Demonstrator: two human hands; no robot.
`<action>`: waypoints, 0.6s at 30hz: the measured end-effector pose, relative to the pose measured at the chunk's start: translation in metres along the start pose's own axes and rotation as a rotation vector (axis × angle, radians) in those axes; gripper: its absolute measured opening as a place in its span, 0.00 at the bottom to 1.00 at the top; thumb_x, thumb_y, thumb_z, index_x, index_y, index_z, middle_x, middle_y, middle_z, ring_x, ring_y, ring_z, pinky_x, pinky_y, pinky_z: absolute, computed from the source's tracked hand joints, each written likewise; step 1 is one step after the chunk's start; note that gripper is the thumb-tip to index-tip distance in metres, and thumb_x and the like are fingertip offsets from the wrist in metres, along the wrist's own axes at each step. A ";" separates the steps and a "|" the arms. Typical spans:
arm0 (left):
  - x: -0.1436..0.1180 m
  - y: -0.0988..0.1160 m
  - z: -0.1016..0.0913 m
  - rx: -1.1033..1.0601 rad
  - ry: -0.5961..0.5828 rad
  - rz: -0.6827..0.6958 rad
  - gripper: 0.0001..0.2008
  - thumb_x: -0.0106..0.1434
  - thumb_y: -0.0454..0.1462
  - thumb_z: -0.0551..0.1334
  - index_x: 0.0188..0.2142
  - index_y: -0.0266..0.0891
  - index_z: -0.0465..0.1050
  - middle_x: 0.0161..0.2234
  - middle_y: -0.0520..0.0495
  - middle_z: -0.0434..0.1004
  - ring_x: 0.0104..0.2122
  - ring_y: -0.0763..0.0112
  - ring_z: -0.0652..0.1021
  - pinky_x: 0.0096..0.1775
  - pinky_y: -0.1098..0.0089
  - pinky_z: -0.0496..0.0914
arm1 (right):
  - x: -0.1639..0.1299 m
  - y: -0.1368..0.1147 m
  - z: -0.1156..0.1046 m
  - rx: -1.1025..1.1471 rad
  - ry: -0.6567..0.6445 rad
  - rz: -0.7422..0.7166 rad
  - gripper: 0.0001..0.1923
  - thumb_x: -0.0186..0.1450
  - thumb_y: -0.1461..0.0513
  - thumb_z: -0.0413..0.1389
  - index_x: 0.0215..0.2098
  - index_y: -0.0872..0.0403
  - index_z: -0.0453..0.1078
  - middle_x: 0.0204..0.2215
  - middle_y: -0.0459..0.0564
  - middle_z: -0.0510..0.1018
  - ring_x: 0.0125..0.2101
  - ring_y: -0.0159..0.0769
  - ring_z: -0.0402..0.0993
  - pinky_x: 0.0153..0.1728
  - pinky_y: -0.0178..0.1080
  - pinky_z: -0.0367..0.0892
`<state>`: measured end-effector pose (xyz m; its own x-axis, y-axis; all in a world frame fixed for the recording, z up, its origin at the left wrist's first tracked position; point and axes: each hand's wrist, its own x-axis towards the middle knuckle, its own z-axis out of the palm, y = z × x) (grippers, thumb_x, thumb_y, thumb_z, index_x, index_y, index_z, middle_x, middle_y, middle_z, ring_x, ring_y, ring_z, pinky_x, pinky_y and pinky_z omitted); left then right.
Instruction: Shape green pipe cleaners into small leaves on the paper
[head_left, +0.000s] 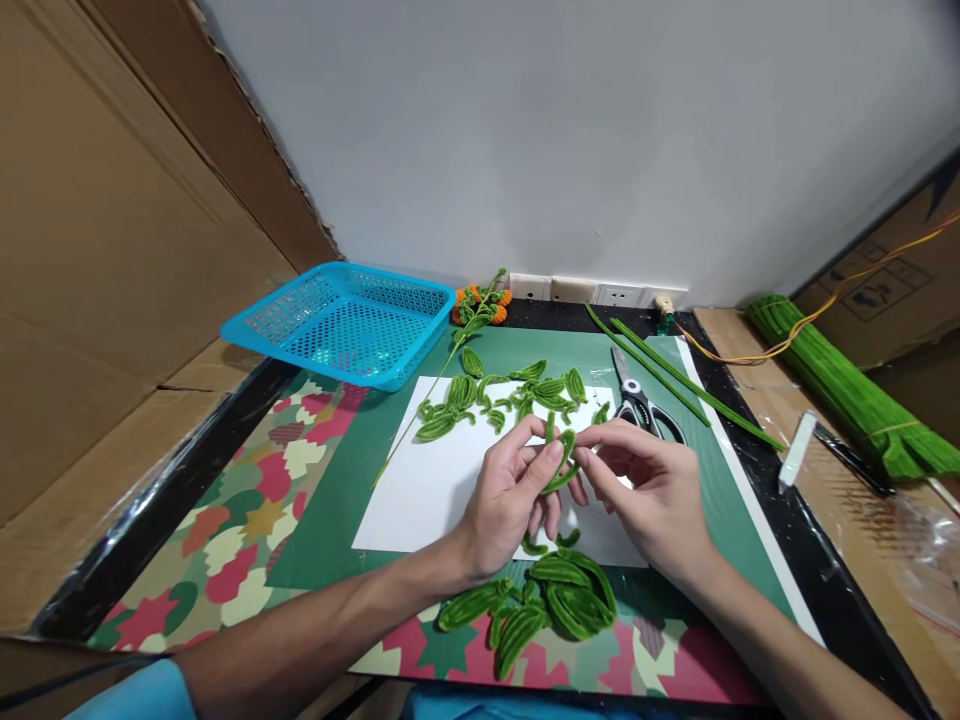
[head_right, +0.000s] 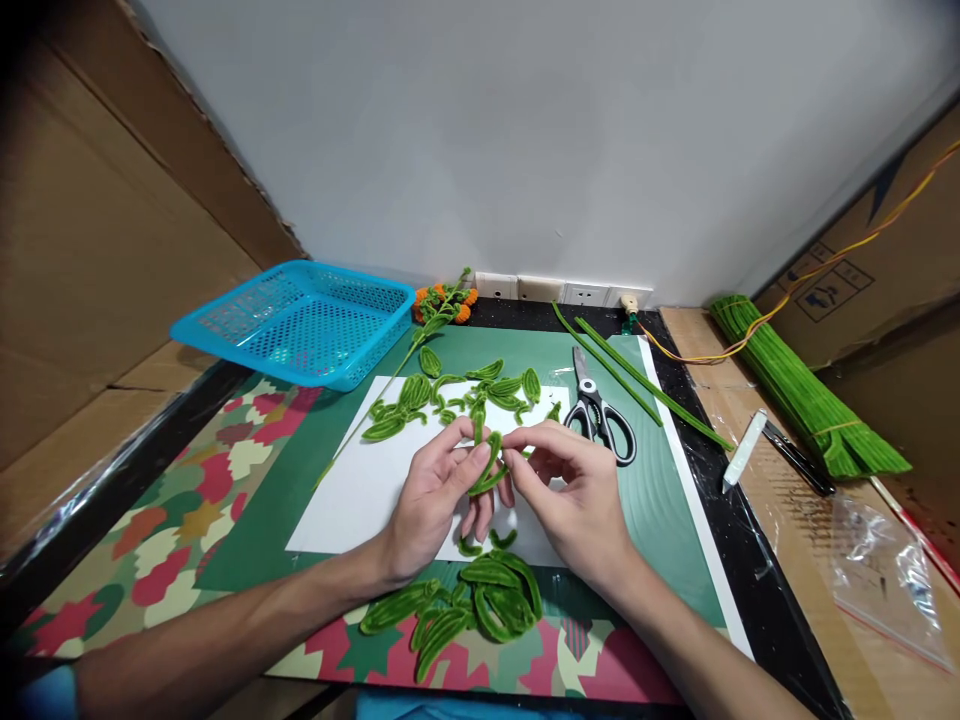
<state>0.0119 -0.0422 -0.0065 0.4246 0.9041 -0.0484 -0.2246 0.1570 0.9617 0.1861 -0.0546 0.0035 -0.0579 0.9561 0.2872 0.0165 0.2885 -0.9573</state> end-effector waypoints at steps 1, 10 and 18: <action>0.000 0.000 0.000 0.002 0.000 -0.002 0.14 0.75 0.50 0.59 0.43 0.42 0.62 0.28 0.51 0.81 0.14 0.77 0.75 0.15 0.82 0.58 | -0.001 0.000 -0.001 -0.012 -0.006 -0.004 0.07 0.70 0.64 0.63 0.45 0.49 0.82 0.31 0.45 0.78 0.24 0.28 0.72 0.23 0.33 0.67; 0.004 0.005 -0.002 0.075 -0.047 -0.069 0.16 0.75 0.50 0.59 0.42 0.40 0.64 0.28 0.48 0.82 0.14 0.77 0.75 0.15 0.80 0.61 | 0.000 0.003 0.003 0.009 0.072 0.094 0.09 0.69 0.59 0.65 0.47 0.51 0.79 0.34 0.48 0.82 0.23 0.31 0.74 0.20 0.34 0.68; 0.006 0.004 -0.004 0.068 0.089 0.001 0.14 0.74 0.48 0.63 0.42 0.41 0.65 0.24 0.55 0.79 0.12 0.79 0.72 0.14 0.82 0.60 | 0.003 0.003 0.005 0.065 -0.031 0.166 0.09 0.70 0.56 0.64 0.45 0.52 0.78 0.32 0.48 0.80 0.26 0.32 0.77 0.21 0.32 0.68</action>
<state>0.0096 -0.0345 -0.0040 0.3440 0.9365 -0.0683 -0.1632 0.1313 0.9778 0.1812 -0.0506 0.0013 -0.0906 0.9880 0.1248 -0.0356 0.1220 -0.9919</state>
